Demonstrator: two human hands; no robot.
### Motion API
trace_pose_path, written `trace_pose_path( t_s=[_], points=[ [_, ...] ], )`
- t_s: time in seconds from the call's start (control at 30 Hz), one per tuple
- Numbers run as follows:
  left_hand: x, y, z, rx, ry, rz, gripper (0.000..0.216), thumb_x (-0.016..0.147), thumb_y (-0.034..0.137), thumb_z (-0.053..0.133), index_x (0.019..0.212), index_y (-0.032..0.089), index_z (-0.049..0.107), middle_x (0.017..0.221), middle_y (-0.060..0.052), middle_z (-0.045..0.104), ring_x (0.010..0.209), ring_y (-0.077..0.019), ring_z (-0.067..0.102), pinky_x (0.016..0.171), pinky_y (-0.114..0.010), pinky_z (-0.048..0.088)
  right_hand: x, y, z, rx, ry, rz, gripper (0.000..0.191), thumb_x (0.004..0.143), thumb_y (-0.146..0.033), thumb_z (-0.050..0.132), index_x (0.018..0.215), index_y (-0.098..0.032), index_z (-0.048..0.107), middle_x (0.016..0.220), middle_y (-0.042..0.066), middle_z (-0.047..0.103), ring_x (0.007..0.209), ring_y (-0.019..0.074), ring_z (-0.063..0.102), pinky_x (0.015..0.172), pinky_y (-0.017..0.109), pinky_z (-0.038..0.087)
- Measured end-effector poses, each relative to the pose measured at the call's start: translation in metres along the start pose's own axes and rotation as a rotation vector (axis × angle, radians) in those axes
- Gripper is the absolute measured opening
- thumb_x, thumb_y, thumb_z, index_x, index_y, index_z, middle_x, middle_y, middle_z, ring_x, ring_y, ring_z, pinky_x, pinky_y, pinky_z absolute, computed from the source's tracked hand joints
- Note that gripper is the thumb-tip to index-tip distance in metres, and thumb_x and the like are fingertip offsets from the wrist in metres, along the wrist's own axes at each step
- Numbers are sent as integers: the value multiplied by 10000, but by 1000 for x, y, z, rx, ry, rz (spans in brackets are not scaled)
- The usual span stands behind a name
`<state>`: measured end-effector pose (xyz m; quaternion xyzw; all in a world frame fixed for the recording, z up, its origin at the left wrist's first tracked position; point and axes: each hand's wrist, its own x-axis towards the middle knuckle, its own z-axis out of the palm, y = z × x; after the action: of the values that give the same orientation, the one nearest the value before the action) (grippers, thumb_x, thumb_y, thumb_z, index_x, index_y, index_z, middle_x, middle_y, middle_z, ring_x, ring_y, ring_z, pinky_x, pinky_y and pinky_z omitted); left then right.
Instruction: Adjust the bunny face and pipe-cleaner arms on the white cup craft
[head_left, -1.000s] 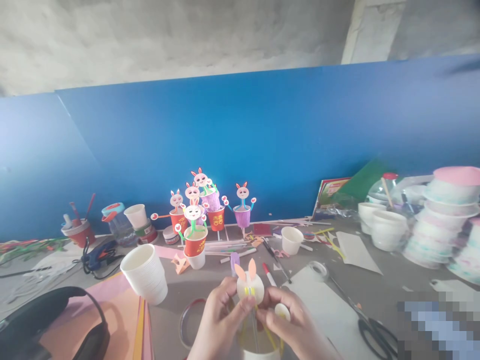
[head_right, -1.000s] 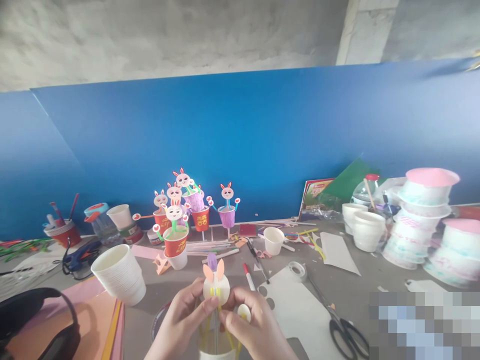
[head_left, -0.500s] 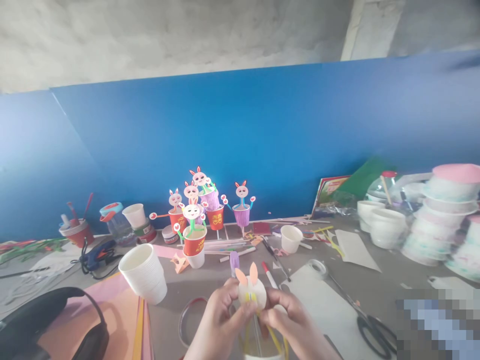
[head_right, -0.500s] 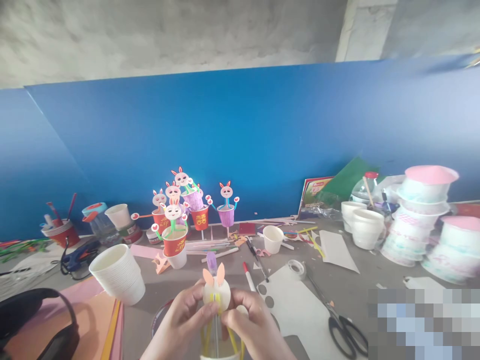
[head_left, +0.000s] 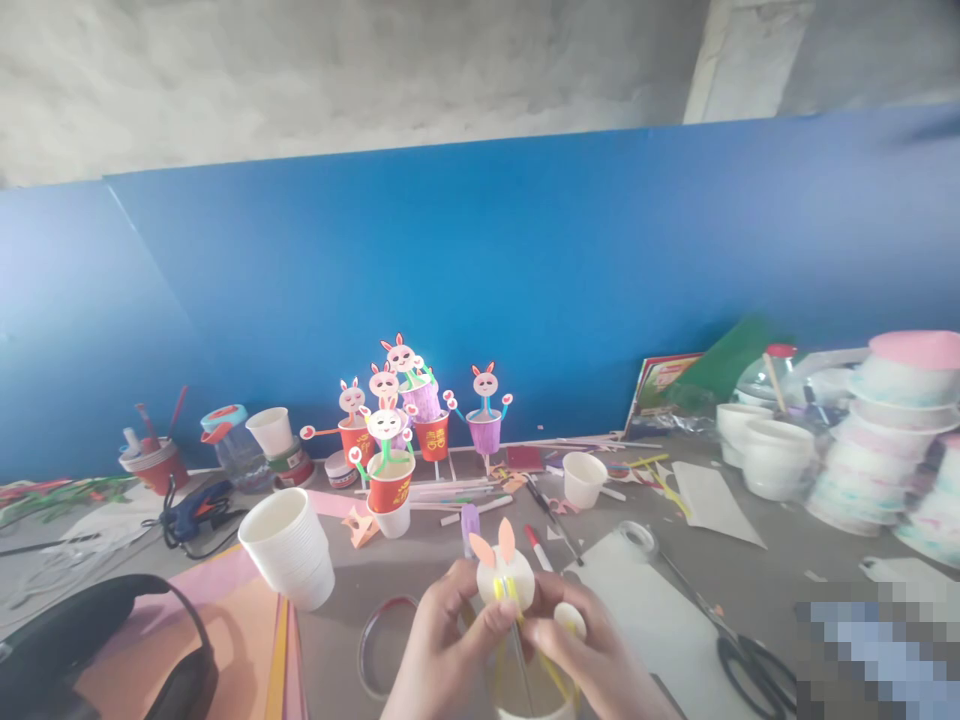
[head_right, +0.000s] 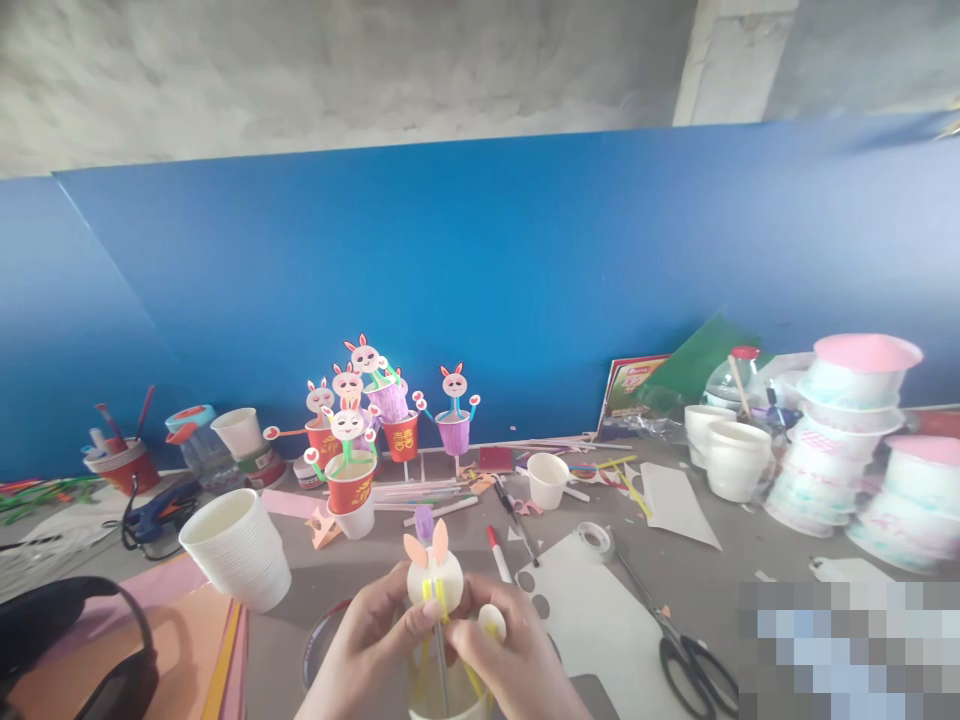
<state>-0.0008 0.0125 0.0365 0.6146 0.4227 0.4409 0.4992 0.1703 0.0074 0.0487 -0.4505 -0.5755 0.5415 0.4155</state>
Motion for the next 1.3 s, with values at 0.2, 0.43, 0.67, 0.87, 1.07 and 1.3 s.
trace_pose_path(
  t_s=[0.2, 0.43, 0.67, 0.87, 1.07, 1.3],
  points=[
    [-4, 2, 1, -108, 137, -47, 446, 896, 602, 572, 872, 179, 712, 885, -59, 687, 885, -237, 584, 821, -318, 447, -1, 2, 0, 62, -4, -7, 213, 756, -367, 621, 687, -169, 658, 665, 10, 615, 663, 186, 532, 621, 279, 396],
    [-6, 2, 10, -151, 461, 28, 401, 852, 540, 673, 1128, 250, 676, 1226, -86, 667, 1195, -296, 558, 1017, -352, 418, -2, 4, -6, 30, 221, -107, 265, 794, -443, 668, 670, -211, 703, 645, 11, 653, 659, 214, 575, 641, 293, 445],
    [-5, -39, 42, -120, 362, 152, 944, 658, 697, 764, 1385, 212, 406, 1369, -191, 487, 1132, -353, 559, 895, -434, 514, 6, 28, -22, 156, 450, -136, 350, 793, -573, 728, 827, -225, 748, 732, 50, 733, 699, 247, 647, 574, 275, 500],
    [-5, -42, 54, -67, 291, 162, 715, 737, 572, 761, 1270, 218, 442, 1204, -187, 648, 1065, -352, 648, 875, -436, 512, 0, 21, -12, -14, 424, -297, 386, 866, -599, 653, 996, -239, 704, 923, 68, 749, 875, 290, 683, 753, 319, 527],
    [-2, -24, 39, -741, 165, -19, 600, 735, 550, 747, 1224, 221, 635, 1216, -119, 705, 1157, -352, 617, 961, -431, 473, 3, 30, -15, 92, 408, -400, 594, 867, -733, 534, 1191, -245, 632, 1242, 150, 692, 1084, 362, 665, 764, 363, 560],
    [-3, -20, 33, -1029, 93, -240, 463, 757, 557, 617, 925, 162, 790, 871, -135, 761, 941, -341, 683, 853, -464, 516, 5, 19, 1, 183, 216, -198, 363, 887, -599, 638, 1022, -266, 686, 890, 43, 733, 776, 228, 677, 690, 290, 551]
  ],
)
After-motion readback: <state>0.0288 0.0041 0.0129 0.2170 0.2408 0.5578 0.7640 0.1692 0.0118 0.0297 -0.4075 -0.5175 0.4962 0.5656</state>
